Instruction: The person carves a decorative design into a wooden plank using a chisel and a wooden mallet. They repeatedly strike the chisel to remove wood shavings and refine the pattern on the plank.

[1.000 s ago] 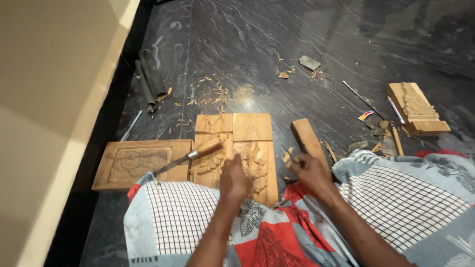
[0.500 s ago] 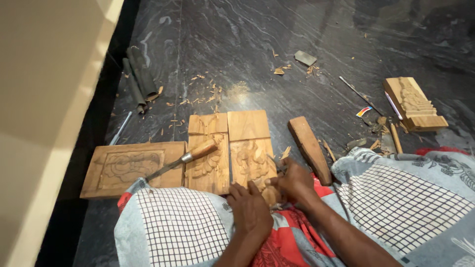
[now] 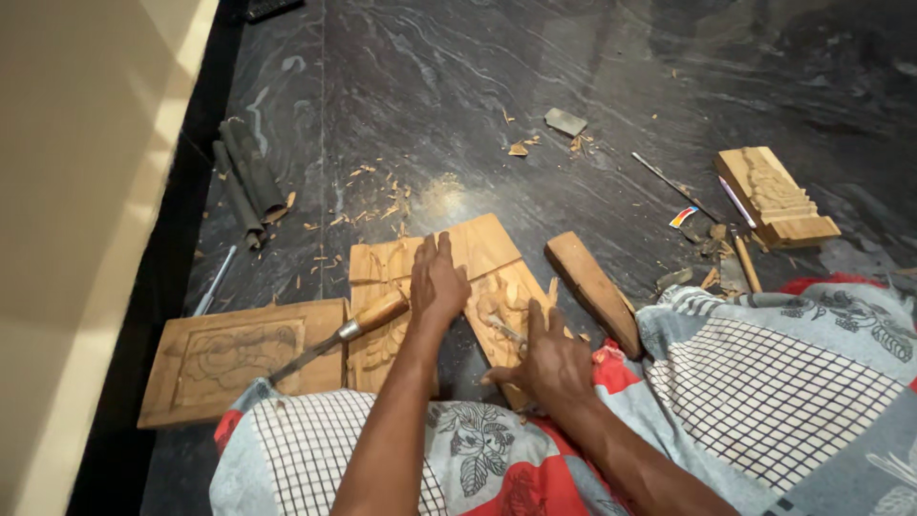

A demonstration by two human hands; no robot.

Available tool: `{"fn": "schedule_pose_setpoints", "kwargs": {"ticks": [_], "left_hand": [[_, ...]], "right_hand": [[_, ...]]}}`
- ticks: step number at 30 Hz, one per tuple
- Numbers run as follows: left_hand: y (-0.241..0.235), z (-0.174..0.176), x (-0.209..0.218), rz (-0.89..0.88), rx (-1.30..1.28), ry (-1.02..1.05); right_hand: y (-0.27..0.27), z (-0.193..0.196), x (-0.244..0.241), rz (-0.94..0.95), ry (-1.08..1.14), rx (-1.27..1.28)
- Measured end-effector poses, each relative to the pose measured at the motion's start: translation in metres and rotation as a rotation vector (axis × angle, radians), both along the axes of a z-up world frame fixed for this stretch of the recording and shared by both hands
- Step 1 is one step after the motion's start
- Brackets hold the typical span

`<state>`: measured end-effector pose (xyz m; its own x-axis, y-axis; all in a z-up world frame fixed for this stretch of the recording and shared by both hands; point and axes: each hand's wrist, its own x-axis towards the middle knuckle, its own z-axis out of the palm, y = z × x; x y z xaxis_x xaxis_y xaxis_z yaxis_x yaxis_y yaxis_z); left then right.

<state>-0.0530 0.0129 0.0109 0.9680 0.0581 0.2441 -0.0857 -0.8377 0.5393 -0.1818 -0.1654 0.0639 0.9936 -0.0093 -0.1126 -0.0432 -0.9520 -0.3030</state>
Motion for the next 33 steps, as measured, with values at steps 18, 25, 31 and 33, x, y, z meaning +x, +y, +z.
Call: {"fn": "schedule_pose_setpoints", "kwargs": {"ticks": [18, 25, 31, 33], "left_hand": [[-0.051, 0.059, -0.101, -0.204, 0.456, 0.413], [-0.063, 0.087, -0.104, -0.193, 0.680, 0.301], [-0.043, 0.057, -0.101, -0.269, 0.612, 0.424], [-0.040, 0.049, -0.103, -0.247, 0.603, 0.405]], "right_hand": [[-0.139, -0.003, 0.121, 0.264, 0.144, 0.245], [-0.114, -0.033, 0.104, 0.297, 0.236, 0.409], [-0.103, -0.036, 0.082, -0.010, 0.138, 0.275], [-0.111, -0.030, 0.085, -0.072, -0.061, 0.320]]}}
